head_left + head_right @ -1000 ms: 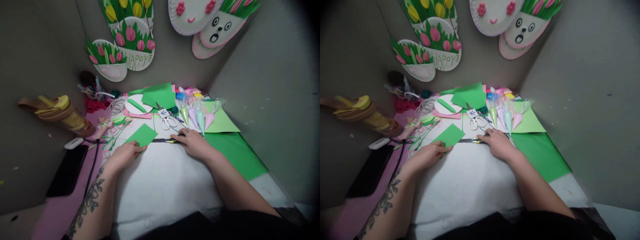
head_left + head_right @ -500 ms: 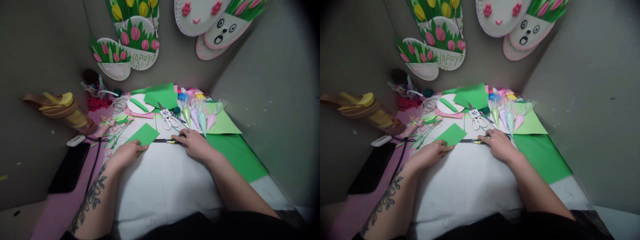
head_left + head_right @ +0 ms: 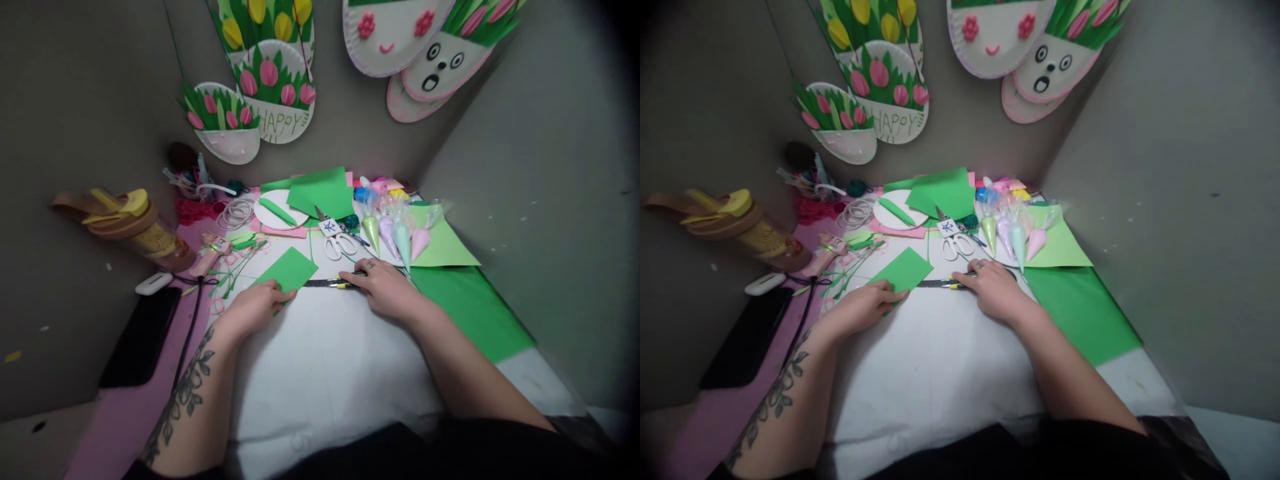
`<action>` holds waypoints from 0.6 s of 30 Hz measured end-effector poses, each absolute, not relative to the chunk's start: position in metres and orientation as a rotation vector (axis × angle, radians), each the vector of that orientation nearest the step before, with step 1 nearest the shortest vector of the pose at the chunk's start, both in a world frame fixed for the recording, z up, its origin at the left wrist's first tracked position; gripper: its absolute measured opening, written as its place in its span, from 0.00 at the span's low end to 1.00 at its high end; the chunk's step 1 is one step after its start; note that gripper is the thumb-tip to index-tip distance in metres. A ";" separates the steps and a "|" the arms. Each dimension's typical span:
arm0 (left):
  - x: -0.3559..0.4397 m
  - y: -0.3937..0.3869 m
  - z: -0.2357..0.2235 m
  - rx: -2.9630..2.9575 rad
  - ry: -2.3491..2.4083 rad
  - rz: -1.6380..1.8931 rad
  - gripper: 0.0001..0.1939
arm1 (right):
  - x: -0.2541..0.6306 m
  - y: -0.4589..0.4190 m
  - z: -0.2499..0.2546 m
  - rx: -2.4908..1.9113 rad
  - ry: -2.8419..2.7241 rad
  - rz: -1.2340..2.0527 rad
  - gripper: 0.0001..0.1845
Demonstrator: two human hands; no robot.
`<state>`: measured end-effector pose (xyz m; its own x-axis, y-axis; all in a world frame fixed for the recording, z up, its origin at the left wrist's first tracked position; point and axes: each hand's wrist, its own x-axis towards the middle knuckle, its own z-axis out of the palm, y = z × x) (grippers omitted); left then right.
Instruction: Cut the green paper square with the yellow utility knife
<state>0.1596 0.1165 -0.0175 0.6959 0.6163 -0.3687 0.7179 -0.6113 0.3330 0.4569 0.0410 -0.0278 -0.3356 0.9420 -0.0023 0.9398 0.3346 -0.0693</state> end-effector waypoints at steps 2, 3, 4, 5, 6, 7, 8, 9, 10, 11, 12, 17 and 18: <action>0.159 0.117 -0.018 2.446 1.027 -0.296 0.25 | 0.456 0.041 -0.028 -1.783 -2.536 0.099 0.31; 0.159 0.117 -0.018 2.443 1.025 -0.292 0.25 | 0.455 0.041 -0.027 -1.782 -2.538 0.102 0.30; 0.159 0.117 -0.018 2.442 1.020 -0.286 0.25 | 0.454 0.042 -0.027 -1.781 -2.542 0.107 0.30; 0.159 0.117 -0.018 2.442 1.015 -0.280 0.25 | 0.453 0.042 -0.027 -1.781 -2.549 0.114 0.31; 0.159 0.117 -0.018 2.443 1.010 -0.274 0.25 | 0.451 0.042 -0.027 -1.781 -2.557 0.120 0.31; 0.159 0.116 -0.017 2.443 1.007 -0.269 0.25 | 0.450 0.042 -0.026 -1.782 -2.564 0.128 0.32; 0.159 0.116 -0.017 2.442 1.007 -0.265 0.25 | 0.449 0.042 -0.026 -1.782 -2.568 0.137 0.32; 0.159 0.116 -0.017 2.441 1.007 -0.262 0.25 | 0.448 0.042 -0.026 -1.783 -2.567 0.146 0.32; 0.159 0.116 -0.017 2.439 1.007 -0.259 0.25 | 0.448 0.041 -0.026 -1.783 -2.561 0.155 0.32; 0.159 0.116 -0.017 2.439 1.006 -0.256 0.25 | 0.448 0.041 -0.026 -1.782 -2.553 0.163 0.31; 0.159 0.116 -0.017 2.443 1.002 -0.254 0.25 | 0.449 0.041 -0.026 -1.780 -2.548 0.168 0.31; 0.158 0.115 -0.019 2.486 0.998 -0.241 0.25 | 0.450 0.038 -0.026 -1.778 -2.547 0.160 0.30; 0.159 0.115 -0.018 2.494 0.995 -0.238 0.24 | 0.450 0.037 -0.026 -1.779 -2.545 0.155 0.30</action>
